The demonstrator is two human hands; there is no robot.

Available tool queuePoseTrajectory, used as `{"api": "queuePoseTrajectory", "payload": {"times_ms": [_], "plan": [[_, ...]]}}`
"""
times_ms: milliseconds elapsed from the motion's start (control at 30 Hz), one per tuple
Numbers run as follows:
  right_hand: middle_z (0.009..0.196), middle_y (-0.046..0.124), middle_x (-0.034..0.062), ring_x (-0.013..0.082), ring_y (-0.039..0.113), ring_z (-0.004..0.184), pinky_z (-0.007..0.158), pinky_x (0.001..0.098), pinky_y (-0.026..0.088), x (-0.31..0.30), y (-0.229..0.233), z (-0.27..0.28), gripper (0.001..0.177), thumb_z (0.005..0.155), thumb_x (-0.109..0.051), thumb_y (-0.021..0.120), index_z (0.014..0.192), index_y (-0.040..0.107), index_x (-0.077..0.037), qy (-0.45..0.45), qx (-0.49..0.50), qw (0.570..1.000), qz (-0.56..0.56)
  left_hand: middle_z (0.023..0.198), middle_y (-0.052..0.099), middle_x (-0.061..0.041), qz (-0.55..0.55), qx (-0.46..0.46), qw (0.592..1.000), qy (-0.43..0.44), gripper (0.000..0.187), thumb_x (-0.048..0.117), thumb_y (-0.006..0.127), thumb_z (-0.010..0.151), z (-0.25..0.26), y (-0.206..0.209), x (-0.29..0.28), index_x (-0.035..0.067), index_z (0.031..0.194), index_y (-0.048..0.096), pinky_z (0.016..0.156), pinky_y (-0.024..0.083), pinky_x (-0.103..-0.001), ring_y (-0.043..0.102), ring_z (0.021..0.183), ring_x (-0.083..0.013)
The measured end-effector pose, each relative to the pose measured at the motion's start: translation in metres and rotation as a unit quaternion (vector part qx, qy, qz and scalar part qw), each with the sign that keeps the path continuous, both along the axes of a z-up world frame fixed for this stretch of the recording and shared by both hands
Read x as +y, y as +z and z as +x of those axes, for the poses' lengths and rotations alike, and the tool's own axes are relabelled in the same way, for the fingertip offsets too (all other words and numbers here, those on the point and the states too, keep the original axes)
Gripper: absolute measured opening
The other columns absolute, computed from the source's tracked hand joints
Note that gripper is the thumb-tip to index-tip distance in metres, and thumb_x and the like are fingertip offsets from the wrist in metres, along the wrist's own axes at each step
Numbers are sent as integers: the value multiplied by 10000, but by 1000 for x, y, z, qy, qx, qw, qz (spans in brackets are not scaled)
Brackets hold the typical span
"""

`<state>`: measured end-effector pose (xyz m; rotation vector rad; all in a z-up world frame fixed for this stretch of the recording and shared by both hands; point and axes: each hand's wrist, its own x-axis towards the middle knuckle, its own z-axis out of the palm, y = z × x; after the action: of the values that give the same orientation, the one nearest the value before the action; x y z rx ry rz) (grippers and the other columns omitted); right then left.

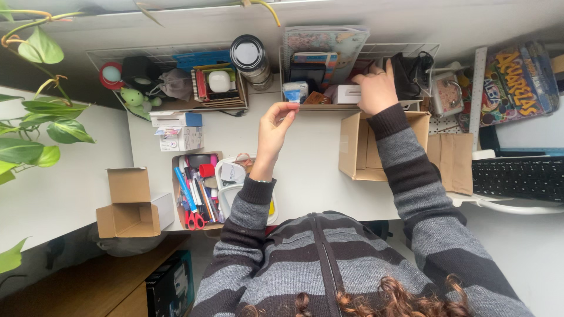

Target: The person organizes and packs various items into a cardboard box on a desk. They handle a teal cloth, a black pouch, a small brown card, a tube of cream, a white electronic device, and a keyboard, placing them into the box one by one. The person also rubs cream onto their hands and places a ruler and a brown paper bag into the box.

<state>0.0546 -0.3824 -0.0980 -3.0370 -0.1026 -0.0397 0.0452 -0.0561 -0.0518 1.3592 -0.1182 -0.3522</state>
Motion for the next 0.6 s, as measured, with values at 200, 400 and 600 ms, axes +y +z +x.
{"api": "queuePoseTrajectory", "payload": {"times_ms": [200, 400, 600], "plan": [[1215, 772, 159, 326, 736, 1172, 1024, 443, 568, 73, 93, 3, 456, 901, -178, 847, 1312, 710, -38, 14, 8, 944, 331, 1245, 755, -85, -27, -8, 999, 39, 195, 52, 678, 1041, -6, 3, 40, 8, 1226, 717, 1060, 564, -327, 713, 1186, -177], [1154, 815, 94, 174, 782, 1080, 971, 322, 613, 197, 130, 13, 448, 1000, -155, 788, 1403, 631, -41, 91, 100, 836, 531, 1279, 738, -74, -22, 14, 991, 134, 255, 63, 660, 1046, -29, 23, 123, 20, 1297, 673, 1007, 586, -314, 705, 1194, -172], [1135, 821, 90, 168, 796, 1060, 965, 315, 626, 301, 103, 13, 425, 1004, -150, 793, 1379, 632, -34, 158, 130, 836, 510, 1228, 757, -87, 6, 15, 963, 268, 244, 59, 653, 1057, -64, 15, 239, 4, 1293, 686, 906, 585, -307, 727, 1124, -191]]}}
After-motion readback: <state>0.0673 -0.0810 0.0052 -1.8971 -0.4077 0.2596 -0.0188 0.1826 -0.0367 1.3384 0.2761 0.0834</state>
